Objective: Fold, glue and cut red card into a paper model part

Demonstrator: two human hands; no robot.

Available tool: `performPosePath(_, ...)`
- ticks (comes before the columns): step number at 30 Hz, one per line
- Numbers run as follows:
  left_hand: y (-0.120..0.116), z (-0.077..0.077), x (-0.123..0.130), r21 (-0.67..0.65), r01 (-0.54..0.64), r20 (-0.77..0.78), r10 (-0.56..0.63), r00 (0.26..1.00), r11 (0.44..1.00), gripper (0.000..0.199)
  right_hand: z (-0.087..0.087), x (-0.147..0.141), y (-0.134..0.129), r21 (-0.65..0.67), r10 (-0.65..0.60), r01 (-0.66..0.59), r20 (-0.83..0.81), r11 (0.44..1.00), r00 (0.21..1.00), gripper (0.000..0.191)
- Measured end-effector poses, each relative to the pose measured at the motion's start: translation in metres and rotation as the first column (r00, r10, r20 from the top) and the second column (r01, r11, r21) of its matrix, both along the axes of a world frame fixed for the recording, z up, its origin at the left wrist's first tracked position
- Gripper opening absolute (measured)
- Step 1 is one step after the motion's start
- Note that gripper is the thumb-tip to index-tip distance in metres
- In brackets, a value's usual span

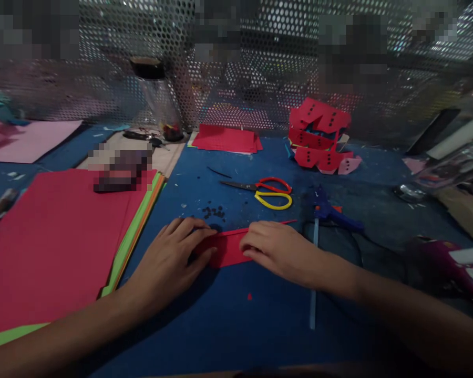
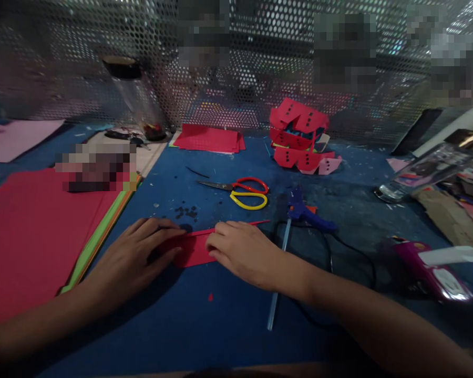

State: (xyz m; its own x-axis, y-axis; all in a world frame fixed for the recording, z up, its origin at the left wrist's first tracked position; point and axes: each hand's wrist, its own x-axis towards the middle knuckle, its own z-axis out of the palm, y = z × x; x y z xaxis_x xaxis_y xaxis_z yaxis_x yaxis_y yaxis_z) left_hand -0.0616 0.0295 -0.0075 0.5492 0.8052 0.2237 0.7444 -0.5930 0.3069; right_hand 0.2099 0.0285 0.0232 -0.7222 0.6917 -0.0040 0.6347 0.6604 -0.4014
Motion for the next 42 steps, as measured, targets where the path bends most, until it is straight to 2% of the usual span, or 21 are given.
performPosePath(7, 0.013, 0.016, 0.012, -0.208, -0.040, 0.074, 0.057, 0.996, 0.977, 0.014, -0.003, -0.002, 0.001, 0.039, 0.007, -0.007, -0.004, 0.999, 1.000, 0.018)
performPosePath(9, 0.019, 0.021, 0.014, -0.328, -0.054, 0.088, 0.087, 0.992, 0.943, 0.015, -0.002, -0.002, 0.001, 0.029, 0.005, -0.005, 0.000, 1.000, 1.000, 0.019)
performPosePath(13, 0.032, 0.026, 0.014, -0.543, -0.039, 0.108, 0.116, 0.987, 0.839, 0.021, -0.001, -0.003, 0.000, 0.033, 0.001, -0.002, 0.010, 0.999, 1.000, 0.021)
performPosePath(19, 0.041, 0.030, 0.011, -0.676, 0.001, 0.046, 0.042, 0.998, 0.736, 0.022, -0.002, -0.001, 0.000, 0.044, 0.023, -0.023, -0.007, 0.999, 1.000, 0.021)
performPosePath(23, 0.042, 0.033, 0.011, -0.714, 0.046, 0.064, -0.001, 0.998, 0.699, 0.027, -0.002, -0.001, 0.000, 0.041, 0.021, -0.020, -0.014, 0.999, 1.000, 0.021)
performPosePath(25, 0.043, 0.032, 0.010, -0.713, 0.068, 0.082, -0.013, 0.997, 0.698, 0.033, -0.001, -0.001, 0.000, 0.039, 0.025, -0.025, -0.013, 0.999, 1.000, 0.022)
performPosePath(29, 0.045, 0.028, 0.009, -0.671, 0.083, 0.095, -0.026, 0.995, 0.737, 0.038, 0.000, -0.003, -0.001, 0.037, 0.016, -0.017, 0.018, 0.999, 1.000, 0.022)
performPosePath(35, 0.040, 0.026, 0.013, -0.611, 0.044, 0.094, 0.018, 0.995, 0.790, 0.030, 0.001, -0.003, -0.001, 0.063, 0.024, -0.027, 0.041, 0.998, 0.999, 0.022)
performPosePath(42, 0.034, 0.022, 0.013, -0.555, 0.099, 0.243, 0.047, 0.969, 0.826, 0.021, 0.003, -0.002, -0.004, 0.097, 0.033, -0.037, 0.047, 0.995, 0.998, 0.023)
